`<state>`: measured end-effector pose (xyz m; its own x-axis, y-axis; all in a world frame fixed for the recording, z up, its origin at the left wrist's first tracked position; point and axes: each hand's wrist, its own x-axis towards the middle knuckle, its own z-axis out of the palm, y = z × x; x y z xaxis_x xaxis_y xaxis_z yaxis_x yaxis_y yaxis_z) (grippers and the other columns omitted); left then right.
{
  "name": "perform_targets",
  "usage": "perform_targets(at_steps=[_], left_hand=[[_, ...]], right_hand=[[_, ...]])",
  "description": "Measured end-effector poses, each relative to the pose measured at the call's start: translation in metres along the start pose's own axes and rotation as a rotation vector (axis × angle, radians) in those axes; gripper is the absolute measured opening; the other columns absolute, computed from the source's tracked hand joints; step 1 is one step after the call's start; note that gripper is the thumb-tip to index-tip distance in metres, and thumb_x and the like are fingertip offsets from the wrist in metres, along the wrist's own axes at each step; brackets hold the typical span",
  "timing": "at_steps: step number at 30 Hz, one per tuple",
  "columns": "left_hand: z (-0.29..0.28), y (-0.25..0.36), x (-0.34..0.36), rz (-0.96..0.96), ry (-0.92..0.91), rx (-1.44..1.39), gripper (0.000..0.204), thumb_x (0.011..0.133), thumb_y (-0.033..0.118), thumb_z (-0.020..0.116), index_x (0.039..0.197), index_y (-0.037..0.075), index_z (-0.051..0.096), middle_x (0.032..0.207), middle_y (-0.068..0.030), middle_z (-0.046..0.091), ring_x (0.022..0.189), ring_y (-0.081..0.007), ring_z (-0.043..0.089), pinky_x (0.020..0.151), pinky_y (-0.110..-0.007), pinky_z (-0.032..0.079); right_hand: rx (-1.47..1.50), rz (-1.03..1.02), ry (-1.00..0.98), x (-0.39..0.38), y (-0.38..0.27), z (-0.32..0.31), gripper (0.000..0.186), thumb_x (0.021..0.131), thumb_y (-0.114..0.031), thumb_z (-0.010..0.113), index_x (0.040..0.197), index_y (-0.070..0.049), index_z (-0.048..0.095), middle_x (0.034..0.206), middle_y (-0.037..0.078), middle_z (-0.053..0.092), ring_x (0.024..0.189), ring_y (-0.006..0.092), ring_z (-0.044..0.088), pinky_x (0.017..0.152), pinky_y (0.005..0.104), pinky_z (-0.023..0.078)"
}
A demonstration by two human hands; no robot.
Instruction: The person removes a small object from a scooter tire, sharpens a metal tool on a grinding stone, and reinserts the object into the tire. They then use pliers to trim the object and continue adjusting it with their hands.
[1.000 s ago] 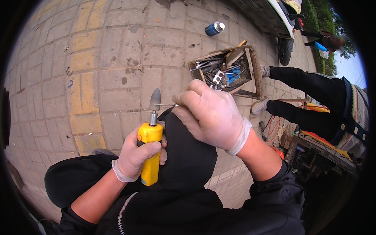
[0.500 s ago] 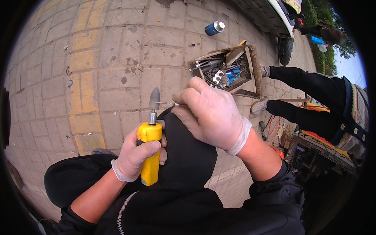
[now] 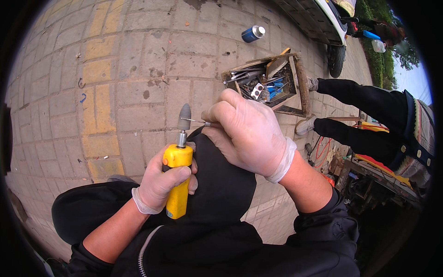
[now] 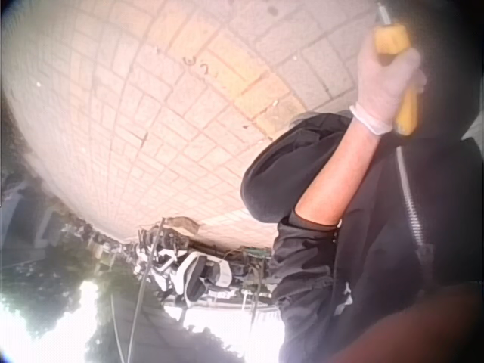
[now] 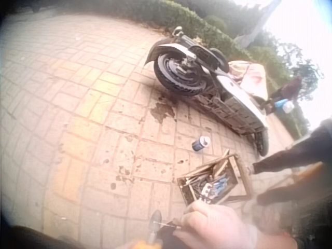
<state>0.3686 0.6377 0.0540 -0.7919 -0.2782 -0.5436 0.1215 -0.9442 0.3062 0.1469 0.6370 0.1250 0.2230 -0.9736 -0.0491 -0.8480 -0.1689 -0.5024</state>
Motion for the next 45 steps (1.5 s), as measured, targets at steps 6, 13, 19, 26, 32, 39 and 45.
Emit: perform_targets(at_steps=[6, 13, 19, 26, 32, 39, 45], left_hand=[[-0.0003, 0.0002, -0.0001, -0.007, -0.001, 0.000, 0.052, 0.085, 0.017, 0.072, 0.130, 0.003, 0.048, 0.096, -0.0084, 0.061, 0.071, -0.0201, 0.063, 0.070, -0.035, 0.053], [-0.0022, -0.0012, 0.0013, -0.004, -0.004, -0.020, 0.053, 0.086, 0.020, 0.074, 0.130, 0.004, 0.048, 0.096, -0.0079, 0.061, 0.071, -0.0201, 0.064, 0.069, -0.035, 0.053], [-0.0031, -0.0014, 0.0013, -0.011, 0.000, -0.030, 0.054, 0.086, 0.020, 0.074, 0.130, 0.004, 0.048, 0.096, -0.0077, 0.061, 0.071, -0.0200, 0.064, 0.069, -0.035, 0.054], [-0.0028, -0.0003, 0.0012, -0.008, -0.001, -0.017, 0.053, 0.086, 0.019, 0.074, 0.129, 0.004, 0.048, 0.096, -0.0077, 0.061, 0.071, -0.0201, 0.064, 0.069, -0.035, 0.053], [-0.0018, -0.0001, 0.0004, -0.002, -0.003, -0.024, 0.052, 0.085, 0.019, 0.074, 0.128, 0.004, 0.048, 0.096, -0.0079, 0.060, 0.071, -0.0201, 0.064, 0.069, -0.035, 0.053], [-0.0018, -0.0013, -0.0001, -0.002, -0.010, -0.022, 0.053, 0.085, 0.019, 0.074, 0.129, 0.004, 0.048, 0.096, -0.0078, 0.060, 0.071, -0.0202, 0.064, 0.069, -0.035, 0.053], [-0.0024, -0.0021, 0.0002, -0.013, 0.001, -0.040, 0.054, 0.085, 0.020, 0.074, 0.130, 0.004, 0.048, 0.097, -0.0079, 0.060, 0.071, -0.0200, 0.063, 0.069, -0.035, 0.053]], right_hand=[[-0.004, 0.017, -0.032, 0.0014, -0.0014, -0.0031, 0.025, 0.075, -0.006, 0.077, 0.093, -0.006, 0.060, 0.082, 0.009, 0.054, 0.070, 0.0289, 0.061, 0.058, 0.0383, 0.048], [-0.026, -0.021, -0.051, 0.0039, -0.0002, -0.0061, 0.022, 0.076, -0.008, 0.076, 0.091, -0.007, 0.061, 0.082, 0.009, 0.056, 0.069, 0.0294, 0.061, 0.058, 0.0386, 0.048], [-0.023, -0.026, -0.046, 0.0046, 0.0007, -0.0050, 0.022, 0.076, -0.009, 0.077, 0.091, -0.007, 0.061, 0.082, 0.009, 0.056, 0.069, 0.0297, 0.061, 0.058, 0.0387, 0.048], [-0.052, -0.035, -0.037, 0.0057, -0.0002, -0.0041, 0.022, 0.076, -0.010, 0.077, 0.090, -0.008, 0.060, 0.082, 0.009, 0.055, 0.068, 0.0298, 0.060, 0.058, 0.0394, 0.047], [-0.063, -0.054, -0.044, 0.0085, -0.0021, -0.0048, 0.022, 0.074, -0.009, 0.076, 0.089, -0.008, 0.060, 0.082, 0.009, 0.055, 0.069, 0.0303, 0.059, 0.059, 0.0399, 0.046], [-0.080, -0.063, -0.093, 0.0092, -0.0049, -0.0100, 0.029, 0.070, 0.000, 0.080, 0.094, -0.005, 0.064, 0.085, 0.010, 0.059, 0.074, 0.0291, 0.063, 0.064, 0.0359, 0.050], [-0.068, -0.062, -0.070, 0.0075, -0.0016, -0.0086, 0.020, 0.077, -0.011, 0.076, 0.089, -0.007, 0.061, 0.082, 0.009, 0.055, 0.070, 0.0299, 0.061, 0.058, 0.0393, 0.048]])
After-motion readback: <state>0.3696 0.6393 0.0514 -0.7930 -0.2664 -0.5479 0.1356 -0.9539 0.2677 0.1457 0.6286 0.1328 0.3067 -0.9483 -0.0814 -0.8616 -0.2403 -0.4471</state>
